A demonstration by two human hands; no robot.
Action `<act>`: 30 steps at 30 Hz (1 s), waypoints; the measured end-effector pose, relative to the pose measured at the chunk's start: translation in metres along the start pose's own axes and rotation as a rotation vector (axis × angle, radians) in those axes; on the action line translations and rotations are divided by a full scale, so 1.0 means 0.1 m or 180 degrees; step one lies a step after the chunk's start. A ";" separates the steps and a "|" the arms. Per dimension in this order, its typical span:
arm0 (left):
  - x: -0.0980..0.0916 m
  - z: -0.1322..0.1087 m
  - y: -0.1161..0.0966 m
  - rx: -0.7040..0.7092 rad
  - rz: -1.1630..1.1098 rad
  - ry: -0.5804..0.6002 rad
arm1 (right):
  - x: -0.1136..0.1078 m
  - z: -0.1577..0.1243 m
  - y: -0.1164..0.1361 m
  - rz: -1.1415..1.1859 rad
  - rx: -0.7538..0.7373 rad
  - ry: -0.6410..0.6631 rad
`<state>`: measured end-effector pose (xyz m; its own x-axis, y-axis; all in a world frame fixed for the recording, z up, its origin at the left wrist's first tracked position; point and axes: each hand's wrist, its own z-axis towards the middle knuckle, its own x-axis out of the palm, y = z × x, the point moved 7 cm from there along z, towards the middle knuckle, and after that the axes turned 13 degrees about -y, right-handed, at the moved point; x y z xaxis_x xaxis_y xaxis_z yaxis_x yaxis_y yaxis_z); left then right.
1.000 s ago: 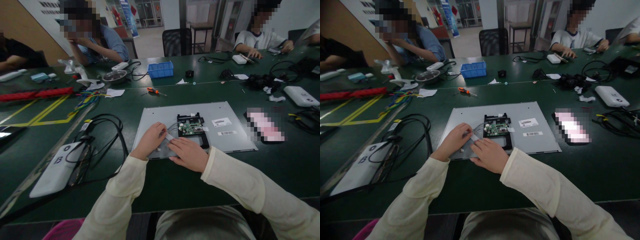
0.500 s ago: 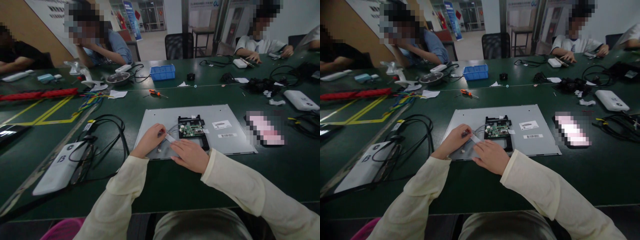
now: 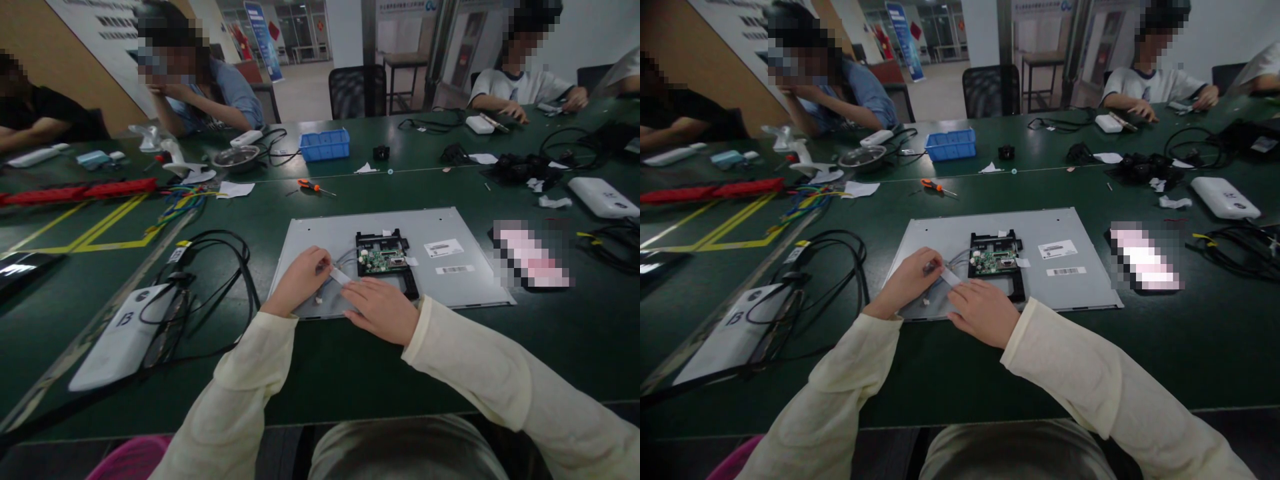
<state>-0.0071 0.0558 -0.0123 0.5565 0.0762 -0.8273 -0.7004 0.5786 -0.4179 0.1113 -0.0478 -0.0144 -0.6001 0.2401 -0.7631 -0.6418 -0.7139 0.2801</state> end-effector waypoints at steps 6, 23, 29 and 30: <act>-0.02 0.00 -0.01 0.0051 0.0234 -0.0017 | -0.03 0.00 0.01 -0.0026 0.0013 -0.0005; -0.26 -0.01 -0.26 0.0469 0.0030 -0.1022 | -0.79 -0.02 -0.91 0.0180 0.1283 -0.0892; -0.02 -0.12 -0.59 0.1236 0.0127 0.0058 | -0.86 -0.37 -1.49 0.0469 0.1992 -0.0766; 0.01 -0.13 -0.62 0.1312 0.0209 0.0199 | -0.83 -0.39 -1.51 0.0499 0.1990 -0.0665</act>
<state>0.0310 0.0094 0.0081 0.4797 0.0816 -0.8736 -0.4889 0.8516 -0.1889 0.2770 0.0143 -0.0165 -0.7479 0.3317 -0.5750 -0.6575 -0.2510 0.7104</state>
